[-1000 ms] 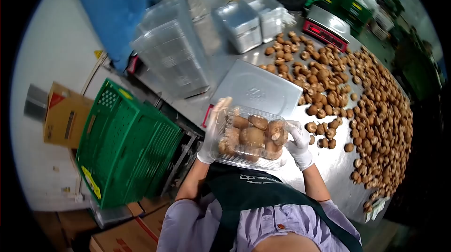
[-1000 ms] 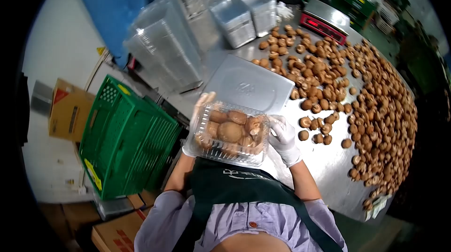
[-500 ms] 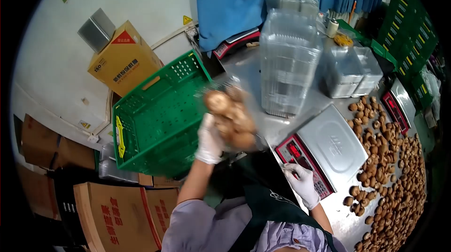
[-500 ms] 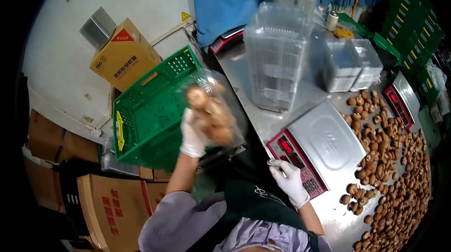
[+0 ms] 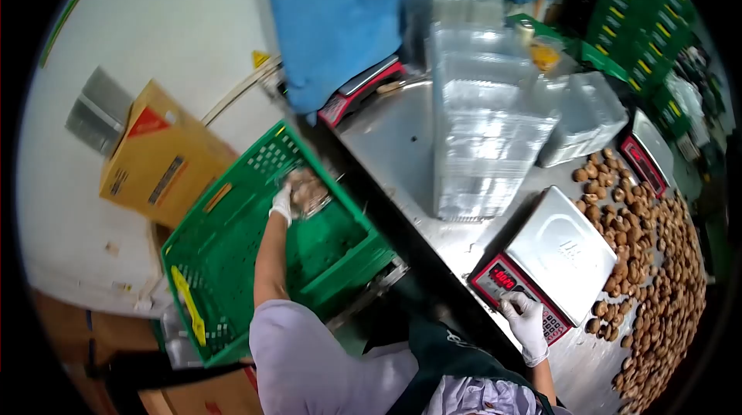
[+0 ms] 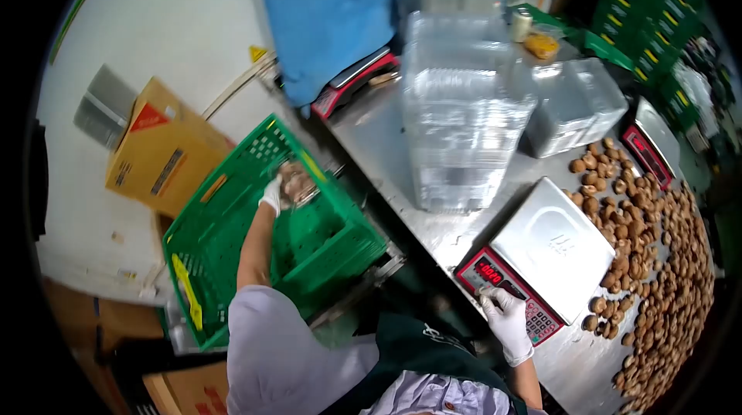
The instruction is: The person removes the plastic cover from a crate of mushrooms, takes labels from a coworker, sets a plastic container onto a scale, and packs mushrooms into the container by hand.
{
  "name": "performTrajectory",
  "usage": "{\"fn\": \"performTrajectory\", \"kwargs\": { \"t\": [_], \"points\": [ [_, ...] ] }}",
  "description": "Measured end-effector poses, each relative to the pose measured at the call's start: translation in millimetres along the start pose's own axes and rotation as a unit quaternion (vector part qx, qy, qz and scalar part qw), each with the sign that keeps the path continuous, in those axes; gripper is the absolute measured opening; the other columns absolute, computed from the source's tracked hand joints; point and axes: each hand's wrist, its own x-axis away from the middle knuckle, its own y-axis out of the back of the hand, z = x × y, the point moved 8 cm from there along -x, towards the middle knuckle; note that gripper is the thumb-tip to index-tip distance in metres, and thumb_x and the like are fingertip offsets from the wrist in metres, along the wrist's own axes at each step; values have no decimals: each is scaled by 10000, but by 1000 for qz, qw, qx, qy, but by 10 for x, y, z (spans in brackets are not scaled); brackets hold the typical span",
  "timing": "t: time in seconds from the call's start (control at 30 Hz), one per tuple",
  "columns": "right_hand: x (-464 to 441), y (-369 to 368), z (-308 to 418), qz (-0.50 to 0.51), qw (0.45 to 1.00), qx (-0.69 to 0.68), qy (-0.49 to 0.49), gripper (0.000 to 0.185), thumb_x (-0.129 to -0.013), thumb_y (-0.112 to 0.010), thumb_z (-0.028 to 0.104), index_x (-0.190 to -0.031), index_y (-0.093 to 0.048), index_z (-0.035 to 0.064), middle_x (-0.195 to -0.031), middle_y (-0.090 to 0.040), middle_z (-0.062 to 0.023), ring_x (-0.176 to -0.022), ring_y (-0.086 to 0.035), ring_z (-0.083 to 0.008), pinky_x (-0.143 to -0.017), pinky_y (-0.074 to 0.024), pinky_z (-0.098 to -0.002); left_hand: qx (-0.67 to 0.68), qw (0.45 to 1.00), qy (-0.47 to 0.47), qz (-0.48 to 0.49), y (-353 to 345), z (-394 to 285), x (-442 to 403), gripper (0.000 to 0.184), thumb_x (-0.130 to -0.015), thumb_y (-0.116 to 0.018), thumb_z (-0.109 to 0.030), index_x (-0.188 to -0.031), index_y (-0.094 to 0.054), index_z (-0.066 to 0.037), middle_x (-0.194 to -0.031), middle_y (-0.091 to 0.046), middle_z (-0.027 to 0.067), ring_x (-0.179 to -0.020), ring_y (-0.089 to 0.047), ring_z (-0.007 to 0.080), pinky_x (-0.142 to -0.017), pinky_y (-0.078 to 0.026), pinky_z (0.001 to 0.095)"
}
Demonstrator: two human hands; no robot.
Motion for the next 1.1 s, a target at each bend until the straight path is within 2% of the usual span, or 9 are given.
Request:
{"fn": "performTrajectory", "kwargs": {
  "t": [0.07, 0.17, 0.23, 0.3, 0.37, 0.63, 0.7, 0.93, 1.1],
  "points": [
    [52, 41, 2, -23, 999, 22, -1, 86, -842, -630, 37, -876, -649, -40, -831, -677, -96, -744, -622, -111, -696, -503, -244, -121, 982, -103, -103, 214, 10, -317, 562, -838, -611, -435, -1186, -542, 1, -1113, -591, 170, -948, -594, 293, -810, -500, 444],
    [154, 125, 90, -51, 998, 43, -6, 124, -857, -612, 74, -947, -669, 10, -904, -691, -119, -812, -669, -158, -744, -519, -271, -34, 999, 34, -3, -265, -106, 241, 545, -790, -697, -412, -1127, -583, 2, -1071, -605, 128, -884, -605, 251, -722, -523, 396],
    [219, 143, -43, -58, 997, 58, -14, 151, -873, -600, 131, -969, -665, 34, -918, -682, -131, -850, -678, -230, -769, -522, -296, -107, 988, -105, -30, -156, -447, 0, 447, -794, -708, -349, -1084, -627, -19, -1032, -636, 102, -874, -610, 239, -717, -520, 373],
    [294, 196, -47, -64, 995, 73, -25, 188, -881, -593, 163, -1011, -648, 38, -923, -682, -134, -856, -676, -243, -778, -521, -304, -308, 828, -415, -217, -608, -1332, 978, 433, -871, -620, -291, -1109, -586, 70, -1078, -629, 158, -913, -601, 250, -787, -497, 375],
    [353, 202, -165, -73, 993, 85, -38, 216, -893, -580, 191, -1041, -635, 44, -926, -681, -132, -863, -673, -255, -789, -521, -311, -301, 758, -514, -265, -1067, -1736, 1285, 390, -923, -552, -235, -1170, -553, 67, -1180, -585, 178, -993, -582, 266, -856, -472, 361],
    [629, 340, -244, -115, 991, 51, -56, 240, -913, -560, 230, -1062, -627, 55, -921, -679, -135, -867, -670, -257, -803, -515, -310, -331, 562, -712, 260, -4282, -1407, 4092, 392, -900, -459, -14, -1288, -454, 38, -1302, -492, 171, -1212, -458, 287, -1075, -282, 354],
    [740, 389, -311, -134, 988, 52, -59, 243, -910, -562, 239, -1057, -631, 59, -917, -677, -136, -861, -670, -257, -797, -515, -310, -471, 361, -780, 199, -4694, -1088, 4353, 399, -886, -488, -29, -1285, -479, -11, -1267, -522, 149, -1201, -456, 295, -1057, -299, 376],
    [1351, 639, -703, -224, 969, 39, -96, 226, -907, -544, 241, -1026, -637, 73, -901, -678, -114, -843, -667, -257, -793, -512, -305, -509, 452, -693, 239, -4981, -1235, 4311, 140, -769, -633, -64, -887, -666, 5, -818, -661, 181, -742, -644, 328, -710, -500, 360],
    [1639, 811, -841, -229, 965, 10, -127, 220, -915, -529, 224, -1039, -626, 71, -914, -679, -110, -860, -671, -232, -803, -508, -290, -513, 553, -612, 237, -5023, -1433, 4247, 134, -651, -676, 23, -706, -555, 13, -657, -581, 78, -607, -563, 156, -611, -458, 277]
  ]
}}
